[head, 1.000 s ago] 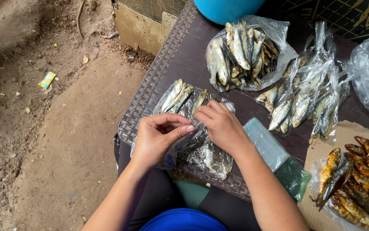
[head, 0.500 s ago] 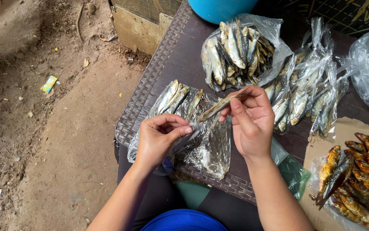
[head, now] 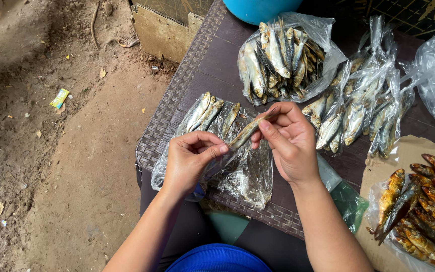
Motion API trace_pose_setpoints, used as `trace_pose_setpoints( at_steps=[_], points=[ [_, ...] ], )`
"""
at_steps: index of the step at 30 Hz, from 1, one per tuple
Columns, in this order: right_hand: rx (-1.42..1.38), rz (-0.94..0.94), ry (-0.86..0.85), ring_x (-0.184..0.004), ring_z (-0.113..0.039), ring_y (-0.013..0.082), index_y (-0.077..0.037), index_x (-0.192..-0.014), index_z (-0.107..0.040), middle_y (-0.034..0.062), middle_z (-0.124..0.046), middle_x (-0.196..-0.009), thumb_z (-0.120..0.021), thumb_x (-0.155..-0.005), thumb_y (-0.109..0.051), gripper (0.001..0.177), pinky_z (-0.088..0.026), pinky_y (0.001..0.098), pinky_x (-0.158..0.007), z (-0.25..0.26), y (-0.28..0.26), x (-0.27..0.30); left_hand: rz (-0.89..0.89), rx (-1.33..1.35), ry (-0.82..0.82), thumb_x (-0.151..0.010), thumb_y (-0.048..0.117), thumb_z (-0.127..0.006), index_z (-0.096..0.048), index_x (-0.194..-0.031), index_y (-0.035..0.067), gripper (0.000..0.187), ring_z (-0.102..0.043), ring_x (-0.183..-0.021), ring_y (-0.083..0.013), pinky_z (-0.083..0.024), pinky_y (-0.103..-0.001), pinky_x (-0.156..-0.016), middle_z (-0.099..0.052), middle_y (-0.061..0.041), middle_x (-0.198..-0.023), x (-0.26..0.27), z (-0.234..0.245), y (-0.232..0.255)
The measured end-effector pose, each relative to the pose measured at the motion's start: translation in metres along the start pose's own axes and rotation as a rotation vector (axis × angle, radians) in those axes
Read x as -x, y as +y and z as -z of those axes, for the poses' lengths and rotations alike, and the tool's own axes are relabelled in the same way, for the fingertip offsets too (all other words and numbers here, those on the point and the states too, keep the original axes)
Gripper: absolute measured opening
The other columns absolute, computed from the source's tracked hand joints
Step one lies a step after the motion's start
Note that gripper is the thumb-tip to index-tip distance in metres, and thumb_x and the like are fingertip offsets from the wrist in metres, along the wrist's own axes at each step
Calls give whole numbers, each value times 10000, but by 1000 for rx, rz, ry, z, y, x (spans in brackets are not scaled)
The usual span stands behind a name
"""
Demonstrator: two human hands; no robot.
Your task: The person individually places dried fish into small plastic bags by hand.
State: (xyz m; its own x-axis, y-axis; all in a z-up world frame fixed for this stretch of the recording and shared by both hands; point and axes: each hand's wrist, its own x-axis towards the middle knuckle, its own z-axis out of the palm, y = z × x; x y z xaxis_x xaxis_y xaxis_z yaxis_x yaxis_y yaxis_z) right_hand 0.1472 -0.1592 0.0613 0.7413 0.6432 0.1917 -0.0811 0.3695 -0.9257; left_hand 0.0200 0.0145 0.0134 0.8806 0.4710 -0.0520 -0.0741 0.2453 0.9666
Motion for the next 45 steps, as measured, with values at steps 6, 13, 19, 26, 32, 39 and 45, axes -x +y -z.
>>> trace_pose_setpoints(
  at_steps=[6, 13, 19, 26, 32, 39, 45],
  points=[
    [86, -76, -3, -826, -689, 150, -42, -1219, -552, 90, -677, -968, -643, -987, -17, 250, -583, 309, -712, -4, 2, -2, 22, 37, -3, -825, 39, -836, -764, -895, 3, 107, -692, -720, -67, -554, -219, -665, -774, -51, -814, -2, -4, 4],
    [362, -106, -66, -845, -636, 90, 17, -1115, -676, 61, -688, -964, -694, -995, -8, 124, -531, 238, -751, 4, 11, -2, -14, 80, -18, -848, 35, -820, -769, -920, 1, 95, -690, -792, -62, -565, -219, -731, -780, -48, -894, -3, -7, 6],
    [540, -58, -226, -813, -663, 93, 17, -1059, -770, 60, -732, -1008, -703, -931, 52, 149, -557, 240, -704, 11, -3, -6, -68, 124, -110, -850, 25, -809, -747, -893, 3, 78, -717, -896, -106, -596, -265, -828, -778, -80, -990, -4, -8, 4],
    [647, -29, -199, -807, -719, 88, -13, -998, -716, 53, -776, -908, -758, -889, -22, 117, -573, 239, -699, 5, -11, -5, -31, 101, -126, -840, 2, -815, -751, -872, -11, 72, -696, -930, -124, -579, -281, -859, -757, -96, -1028, 2, -5, -3],
    [1152, 291, -147, -912, -698, 204, -72, -1052, -758, 53, -738, -1051, -749, -897, -21, 163, -561, 316, -766, -4, 19, -22, -188, -30, -111, -828, -10, -822, -752, -866, -18, 80, -700, -967, -133, -565, -272, -885, -755, -106, -1025, 13, 10, 9],
    [1481, 440, -466, -1093, -601, 299, -85, -1119, -742, 78, -657, -1300, -697, -656, 73, 491, -521, 438, -911, -20, 38, -22, -50, -23, -51, -822, 17, -837, -767, -876, -12, 94, -701, -822, -87, -581, -245, -760, -773, -67, -901, 15, 13, 16],
    [1460, 465, -444, -1142, -607, 308, -50, -1030, -705, 76, -662, -1225, -674, -690, 105, 375, -522, 436, -963, -17, 35, -22, -53, -54, 4, -803, 9, -847, -770, -876, -8, 107, -698, -778, -72, -566, -233, -725, -776, -40, -846, 12, 18, 9]
  ],
)
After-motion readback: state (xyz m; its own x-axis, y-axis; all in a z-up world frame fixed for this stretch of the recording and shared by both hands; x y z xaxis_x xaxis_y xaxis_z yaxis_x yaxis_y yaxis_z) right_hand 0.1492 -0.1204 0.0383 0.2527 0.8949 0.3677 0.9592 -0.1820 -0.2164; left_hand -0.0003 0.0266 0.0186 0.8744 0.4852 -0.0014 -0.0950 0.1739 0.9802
